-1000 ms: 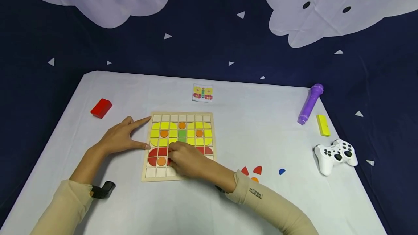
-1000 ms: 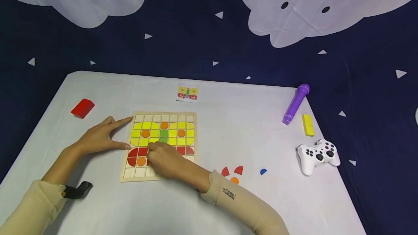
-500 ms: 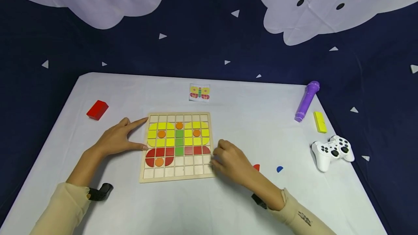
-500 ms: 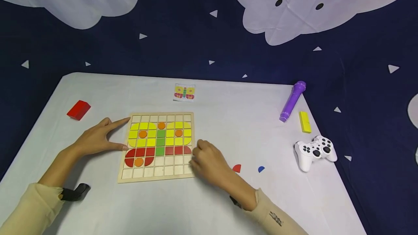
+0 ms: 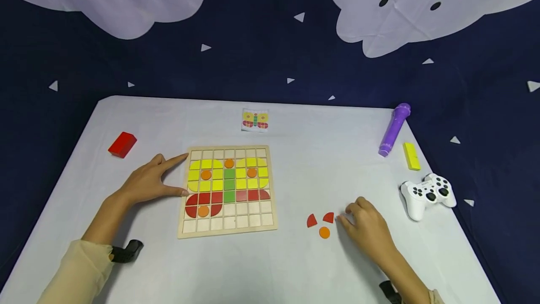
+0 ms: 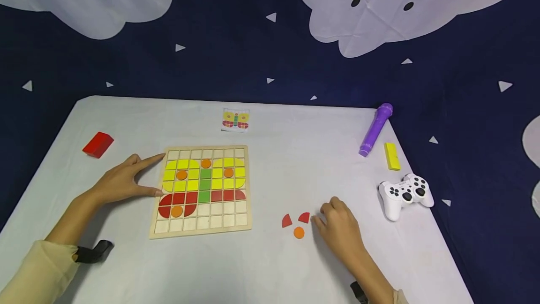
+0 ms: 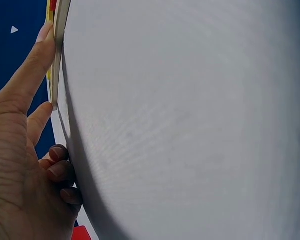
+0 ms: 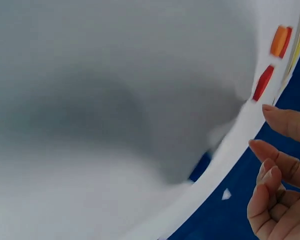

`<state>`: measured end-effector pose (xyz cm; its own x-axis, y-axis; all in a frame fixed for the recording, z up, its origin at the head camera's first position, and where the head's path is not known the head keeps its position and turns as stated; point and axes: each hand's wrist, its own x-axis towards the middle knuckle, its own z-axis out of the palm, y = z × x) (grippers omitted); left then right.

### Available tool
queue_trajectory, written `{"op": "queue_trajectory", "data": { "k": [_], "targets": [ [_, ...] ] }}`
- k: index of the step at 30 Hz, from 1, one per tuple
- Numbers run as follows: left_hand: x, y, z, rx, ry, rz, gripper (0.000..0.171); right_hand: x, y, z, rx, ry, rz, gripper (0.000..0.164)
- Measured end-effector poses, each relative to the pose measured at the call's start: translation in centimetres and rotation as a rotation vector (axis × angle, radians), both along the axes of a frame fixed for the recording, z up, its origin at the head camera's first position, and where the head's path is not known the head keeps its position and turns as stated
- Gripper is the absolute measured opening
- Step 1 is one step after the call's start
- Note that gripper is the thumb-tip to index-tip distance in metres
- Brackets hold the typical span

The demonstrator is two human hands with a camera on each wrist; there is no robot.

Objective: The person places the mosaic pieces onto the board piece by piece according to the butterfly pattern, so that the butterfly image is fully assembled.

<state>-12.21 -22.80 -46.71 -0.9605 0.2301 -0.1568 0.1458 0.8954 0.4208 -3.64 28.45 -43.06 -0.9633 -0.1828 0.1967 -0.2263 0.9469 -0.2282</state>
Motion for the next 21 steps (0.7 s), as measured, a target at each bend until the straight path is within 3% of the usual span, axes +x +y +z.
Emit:
{"op": "queue_trajectory", "data": {
  "k": [5,12,21],
  "targets": [
    [0.2,-0.1,0.1,0.001,0.000,0.005,0.108,0.5,1.8,-0.3,0.012,0.029,-0.099,0.024],
    [0.3,-0.1,0.1,0.000,-0.006,0.011,0.108,0.5,2.6,-0.6,0.031,-0.060,-0.178,0.026],
    [0.2,0.1,0.1,0.002,-0.009,0.011,0.109,0.1,2.9,-1.0,0.020,-0.066,-0.175,0.017]
  ]
}}
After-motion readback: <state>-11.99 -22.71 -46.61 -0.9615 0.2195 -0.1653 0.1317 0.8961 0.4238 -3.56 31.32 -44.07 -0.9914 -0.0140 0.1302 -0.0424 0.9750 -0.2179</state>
